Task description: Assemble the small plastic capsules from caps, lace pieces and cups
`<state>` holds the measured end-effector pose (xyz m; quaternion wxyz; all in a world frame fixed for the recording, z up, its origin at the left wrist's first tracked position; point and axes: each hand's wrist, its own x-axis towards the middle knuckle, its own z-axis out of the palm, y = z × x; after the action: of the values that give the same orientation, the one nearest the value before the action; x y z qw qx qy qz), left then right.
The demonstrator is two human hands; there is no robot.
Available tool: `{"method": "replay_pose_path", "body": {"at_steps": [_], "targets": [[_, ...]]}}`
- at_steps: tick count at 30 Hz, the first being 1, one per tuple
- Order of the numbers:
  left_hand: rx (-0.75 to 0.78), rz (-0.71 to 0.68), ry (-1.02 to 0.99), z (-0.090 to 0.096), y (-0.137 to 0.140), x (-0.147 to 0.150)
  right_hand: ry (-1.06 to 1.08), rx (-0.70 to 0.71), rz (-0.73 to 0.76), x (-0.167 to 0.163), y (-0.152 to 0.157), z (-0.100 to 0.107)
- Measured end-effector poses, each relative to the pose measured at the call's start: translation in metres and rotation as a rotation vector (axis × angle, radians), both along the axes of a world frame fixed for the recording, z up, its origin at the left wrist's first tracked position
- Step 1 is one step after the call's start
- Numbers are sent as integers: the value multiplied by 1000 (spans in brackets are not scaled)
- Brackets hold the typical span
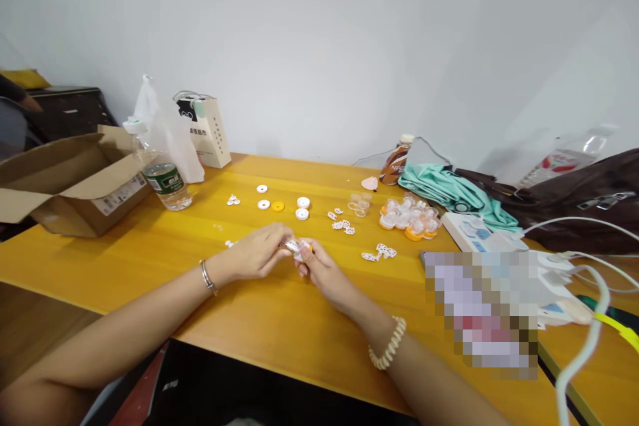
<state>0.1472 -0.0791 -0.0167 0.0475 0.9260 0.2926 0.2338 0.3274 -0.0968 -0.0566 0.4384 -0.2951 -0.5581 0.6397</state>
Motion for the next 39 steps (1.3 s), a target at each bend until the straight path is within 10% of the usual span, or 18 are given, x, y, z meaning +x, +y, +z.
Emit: {"method": "replay_pose_path", "body": {"at_steps": [9,21,39], "targets": [[-200,333,-38,-8,-3,12,-494,541,-269,-3,-12,-1],[-307,-45,-429,0,-2,9,36,63,-160,-2,2,-1],[-422,357,-243,-2,-1,9,-515,683,-352,-2,-10,-1]]}}
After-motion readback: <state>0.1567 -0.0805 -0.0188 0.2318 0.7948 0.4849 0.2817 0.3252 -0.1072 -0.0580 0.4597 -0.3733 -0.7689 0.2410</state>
